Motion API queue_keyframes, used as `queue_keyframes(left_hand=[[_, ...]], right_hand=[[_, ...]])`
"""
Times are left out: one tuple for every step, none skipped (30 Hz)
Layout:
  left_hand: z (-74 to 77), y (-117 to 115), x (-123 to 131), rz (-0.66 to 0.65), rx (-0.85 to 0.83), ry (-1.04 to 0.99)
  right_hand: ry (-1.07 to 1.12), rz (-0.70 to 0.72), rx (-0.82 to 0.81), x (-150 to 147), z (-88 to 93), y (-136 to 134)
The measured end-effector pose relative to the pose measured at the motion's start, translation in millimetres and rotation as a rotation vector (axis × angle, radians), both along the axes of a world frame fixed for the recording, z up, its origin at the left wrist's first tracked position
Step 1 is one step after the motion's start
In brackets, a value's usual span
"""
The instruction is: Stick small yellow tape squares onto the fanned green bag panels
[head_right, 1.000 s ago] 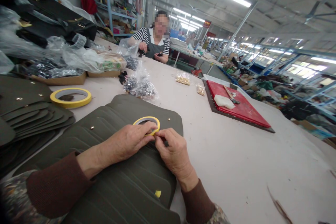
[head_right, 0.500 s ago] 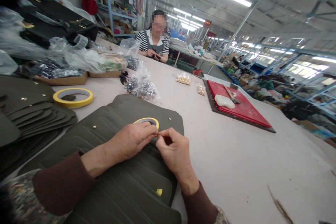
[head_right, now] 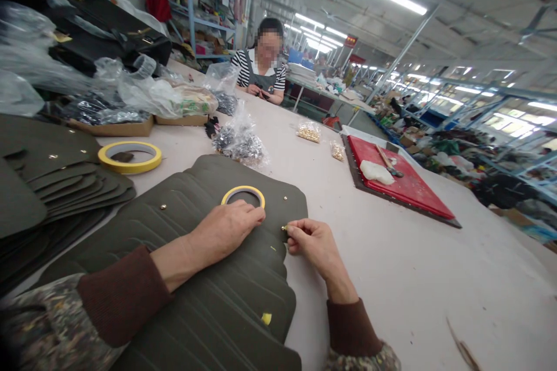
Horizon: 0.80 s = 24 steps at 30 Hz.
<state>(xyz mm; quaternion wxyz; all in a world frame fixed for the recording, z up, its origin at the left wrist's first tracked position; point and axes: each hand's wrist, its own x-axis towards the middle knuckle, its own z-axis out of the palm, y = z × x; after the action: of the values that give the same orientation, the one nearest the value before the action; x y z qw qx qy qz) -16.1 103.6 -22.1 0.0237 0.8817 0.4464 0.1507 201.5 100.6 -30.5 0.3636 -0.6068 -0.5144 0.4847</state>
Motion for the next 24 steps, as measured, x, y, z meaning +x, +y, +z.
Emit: queue_keyframes(left_hand=[[-0.5, 1, 0, -0.005, -0.007, 0.027], [-0.8, 1, 0, -0.01, -0.008, 0.042], [-1.1, 1, 0, -0.013, -0.005, 0.05], [-1.3, 1, 0, -0.014, -0.001, 0.054], [-1.5, 0, 0, -0.015, 0.002, 0.059], [-1.7, 0, 0, -0.018, 0.004, 0.065], [-1.8, 0, 1, -0.021, 0.005, 0.07], [-1.9, 0, 1, -0.022, 0.006, 0.073], [-2.0, 0, 1, -0.022, 0.008, 0.074], [-2.0, 0, 1, -0.023, 0.011, 0.076], [-1.9, 1, 1, -0.027, 0.014, 0.078], [-1.8, 1, 1, -0.033, 0.018, 0.079], [-1.8, 2, 1, -0.043, 0.021, 0.079], [-1.7, 2, 0, -0.054, 0.023, 0.076], [-1.7, 3, 0, -0.064, 0.024, 0.07], [-1.7, 3, 0, -0.07, 0.024, 0.062], [-1.7, 4, 0, -0.072, 0.025, 0.053], [-1.7, 4, -1, -0.073, 0.025, 0.047], [-1.6, 4, -1, -0.074, 0.024, 0.042], [-1.5, 4, -1, -0.076, 0.022, 0.038], [-1.3, 4, -1, -0.079, 0.019, 0.033], [-1.0, 5, -1, -0.082, 0.015, 0.027], [-0.7, 5, -1, -0.085, 0.011, 0.019], [-0.3, 5, -2, -0.088, 0.008, 0.009]], right_hand=[[-0.026, 0.011, 0.002, 0, -1.5, 0], [-0.062, 0.02, 0.013, -1, -3.2, -1], [-0.109, 0.028, 0.034, -3, -5.0, -1], [-0.165, 0.038, 0.063, -4, -6.5, -1], [-0.227, 0.049, 0.097, -6, -7.8, -1], [-0.292, 0.062, 0.136, -8, -8.6, -1], [-0.357, 0.075, 0.177, -9, -8.8, -1], [-0.421, 0.083, 0.219, -11, -8.5, -1], [-0.477, 0.091, 0.255, -13, -7.9, 0], [-0.524, 0.096, 0.279, -15, -7.1, 0], [-0.554, 0.097, 0.293, -16, -6.4, 0], [-0.563, 0.094, 0.296, -17, -6.0, 1], [-0.553, 0.083, 0.287, -17, -6.0, 1], [-0.526, 0.064, 0.267, -16, -6.6, 2], [-0.486, 0.034, 0.238, -14, -7.6, 2], [-0.43, 0.001, 0.207, -11, -9.0, 1], [-0.364, -0.021, 0.172, -8, -10.5, 0], [-0.298, -0.025, 0.136, -6, -12.0, -1], [-0.243, -0.013, 0.11, -3, -13.3, -2], [-0.216, 0.013, 0.102, -1, -14.3, -4], [-0.226, 0.042, 0.116, 0, -15.0, -6], [-0.276, 0.066, 0.153, 1, -15.4, -7], [-0.352, 0.077, 0.212, 0, -15.7, -8], [-0.437, 0.077, 0.281, -2, -15.9, -9]])
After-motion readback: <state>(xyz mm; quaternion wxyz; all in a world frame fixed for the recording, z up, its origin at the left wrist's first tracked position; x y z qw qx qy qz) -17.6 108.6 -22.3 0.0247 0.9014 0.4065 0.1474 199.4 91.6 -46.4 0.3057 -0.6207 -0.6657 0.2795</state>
